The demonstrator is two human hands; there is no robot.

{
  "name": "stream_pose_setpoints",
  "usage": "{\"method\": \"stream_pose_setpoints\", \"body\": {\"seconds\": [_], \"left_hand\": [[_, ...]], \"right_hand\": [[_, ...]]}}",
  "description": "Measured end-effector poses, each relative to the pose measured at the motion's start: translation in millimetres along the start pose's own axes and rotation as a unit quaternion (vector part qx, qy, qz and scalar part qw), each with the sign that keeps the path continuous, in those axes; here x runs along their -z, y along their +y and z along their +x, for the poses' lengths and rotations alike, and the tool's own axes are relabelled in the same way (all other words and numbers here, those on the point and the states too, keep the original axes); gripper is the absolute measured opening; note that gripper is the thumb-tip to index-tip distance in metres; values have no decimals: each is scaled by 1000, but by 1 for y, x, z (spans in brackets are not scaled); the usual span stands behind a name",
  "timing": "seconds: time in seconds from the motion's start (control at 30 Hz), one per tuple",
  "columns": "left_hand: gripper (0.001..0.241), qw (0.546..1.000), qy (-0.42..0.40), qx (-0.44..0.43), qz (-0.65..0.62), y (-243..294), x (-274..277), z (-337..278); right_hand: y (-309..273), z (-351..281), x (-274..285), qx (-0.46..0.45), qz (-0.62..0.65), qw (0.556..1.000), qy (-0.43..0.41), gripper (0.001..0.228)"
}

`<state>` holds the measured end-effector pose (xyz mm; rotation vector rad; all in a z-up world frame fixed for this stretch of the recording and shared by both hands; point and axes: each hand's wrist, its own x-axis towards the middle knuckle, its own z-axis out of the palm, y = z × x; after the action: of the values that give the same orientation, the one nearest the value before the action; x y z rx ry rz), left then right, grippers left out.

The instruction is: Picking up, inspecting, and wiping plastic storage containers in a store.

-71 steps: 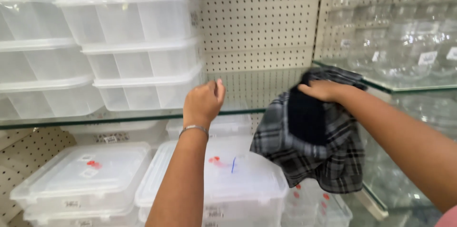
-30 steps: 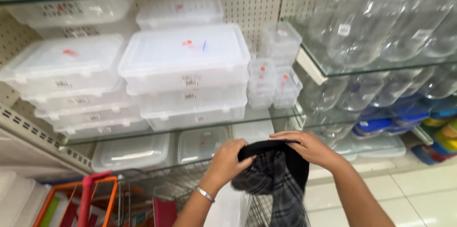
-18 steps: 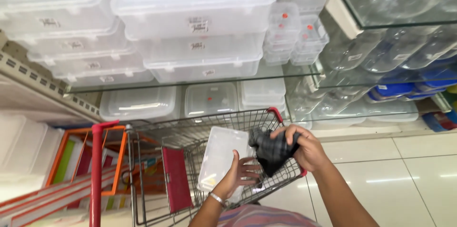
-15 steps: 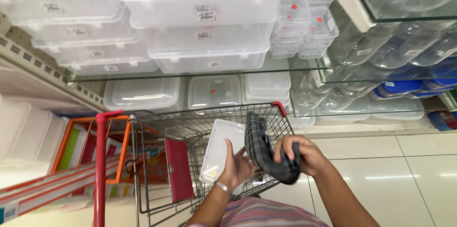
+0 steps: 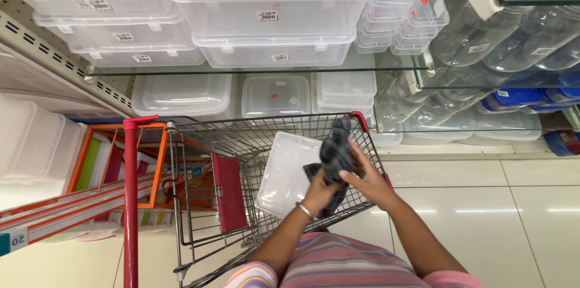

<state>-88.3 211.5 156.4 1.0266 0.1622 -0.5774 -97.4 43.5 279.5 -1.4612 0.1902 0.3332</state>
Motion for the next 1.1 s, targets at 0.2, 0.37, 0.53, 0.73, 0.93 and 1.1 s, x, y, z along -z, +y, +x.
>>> {"method": "stream_pose_setpoints", "body": {"seconds": [0.2,0.37,0.53,0.73,0.93,1.1], "left_hand": [[42,876,-34,-281,391,-17,46,-8],[79,774,563,-89,276,-57,161,-19],[70,875,443,181,-67,-104,197,-34],[42,918,369,129,-62,-122,189,-22],[32,900,430,-30,-61,-85,162,-19],[46,886,439,-100,-113,-26,102,-38]], "right_hand": [[54,24,24,-52,-220,964,141,44],[91,36,73,41,202,958,201,35],[55,35,45,36,154,967,202,36],[73,48,31,58,42,985,157,22],[73,51,28,16,-17,990,141,23],[109,67,10,235,-232,936,124,26]]}}
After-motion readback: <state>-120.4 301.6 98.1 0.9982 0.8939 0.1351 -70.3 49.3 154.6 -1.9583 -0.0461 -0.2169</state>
